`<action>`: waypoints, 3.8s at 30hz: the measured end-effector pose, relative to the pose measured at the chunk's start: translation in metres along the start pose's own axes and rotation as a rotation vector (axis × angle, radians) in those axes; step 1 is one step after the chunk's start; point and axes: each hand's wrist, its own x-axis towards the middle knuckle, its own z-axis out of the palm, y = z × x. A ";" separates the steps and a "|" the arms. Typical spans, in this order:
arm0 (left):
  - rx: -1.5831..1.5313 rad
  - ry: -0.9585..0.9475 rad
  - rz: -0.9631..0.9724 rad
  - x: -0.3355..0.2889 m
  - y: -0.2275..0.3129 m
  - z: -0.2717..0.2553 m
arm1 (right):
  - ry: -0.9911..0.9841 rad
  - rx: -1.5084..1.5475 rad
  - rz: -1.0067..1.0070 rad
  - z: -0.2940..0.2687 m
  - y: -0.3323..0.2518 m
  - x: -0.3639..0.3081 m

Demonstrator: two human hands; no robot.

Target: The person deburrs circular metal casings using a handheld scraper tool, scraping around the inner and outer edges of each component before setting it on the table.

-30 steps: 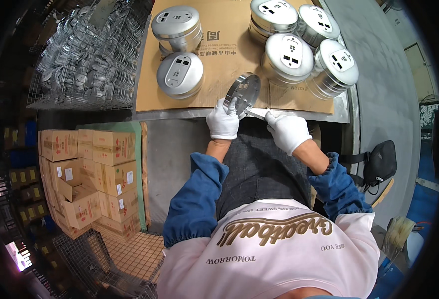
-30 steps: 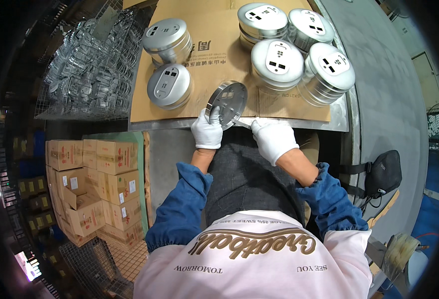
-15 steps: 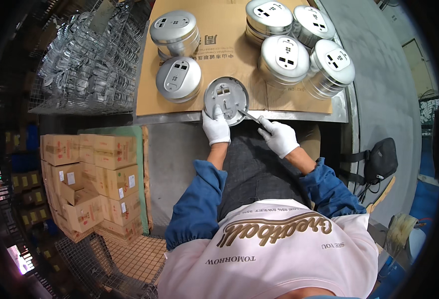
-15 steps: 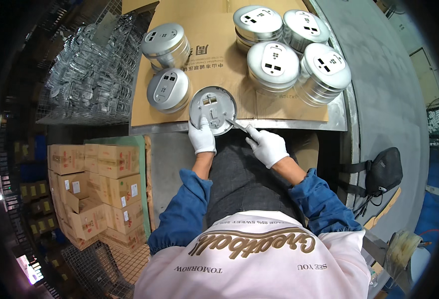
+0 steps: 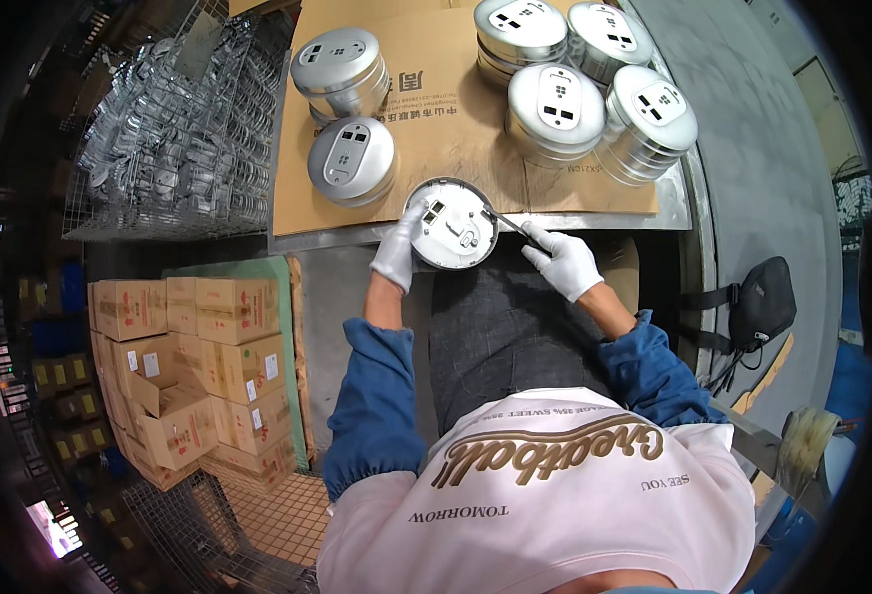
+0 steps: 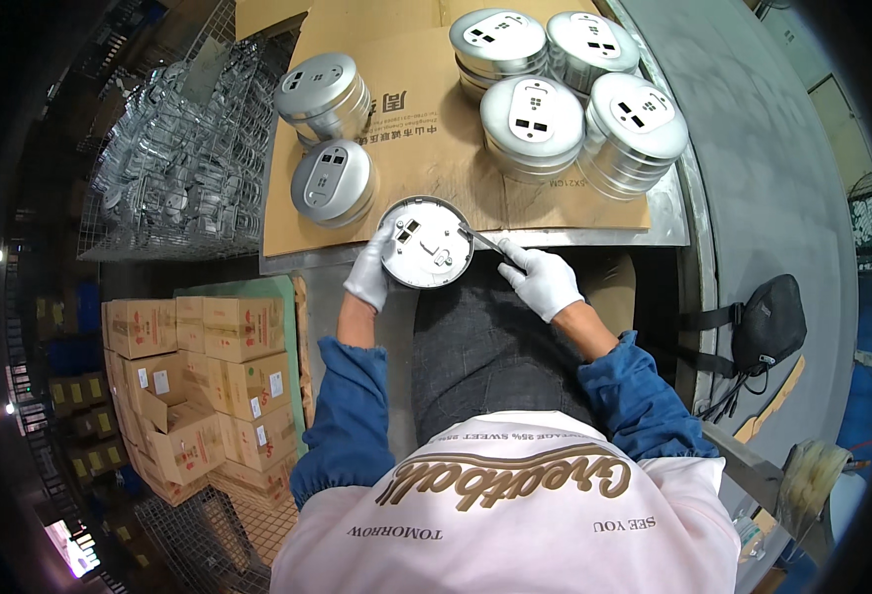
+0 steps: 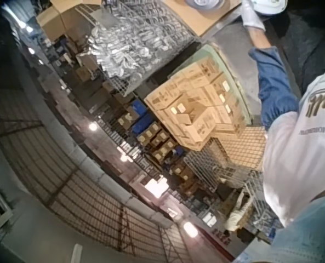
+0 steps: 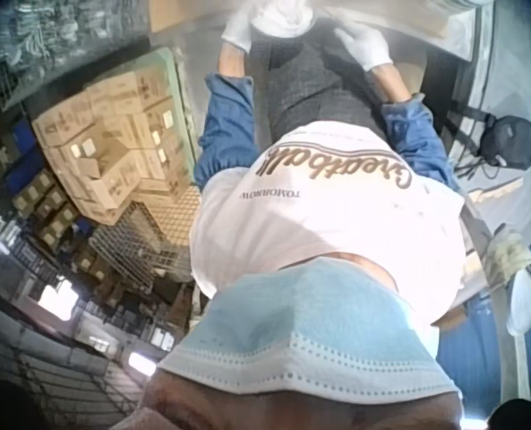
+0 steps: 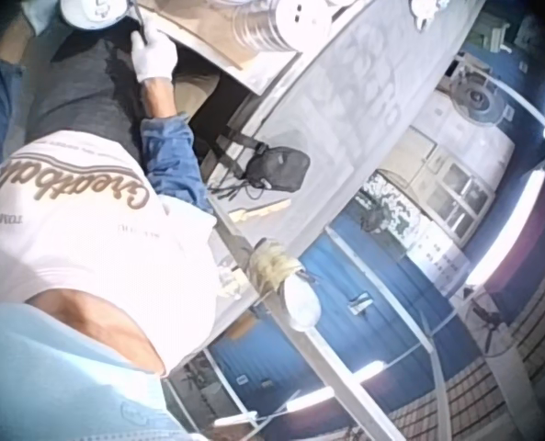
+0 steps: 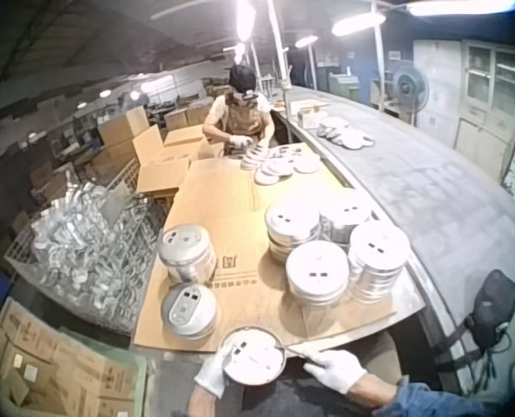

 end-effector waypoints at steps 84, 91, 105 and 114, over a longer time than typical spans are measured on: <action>0.733 0.713 0.804 0.005 -0.034 0.049 | -0.081 -0.484 -0.345 -0.021 -0.062 0.016; 0.401 0.775 0.686 0.012 -0.050 0.035 | 0.061 -0.206 -0.225 0.023 -0.033 -0.003; -0.353 0.141 0.048 -0.013 -0.020 0.002 | 0.030 0.051 -0.006 0.008 -0.008 0.006; 0.316 0.296 0.094 0.017 -0.040 -0.008 | 0.123 0.205 -0.043 0.006 -0.005 0.000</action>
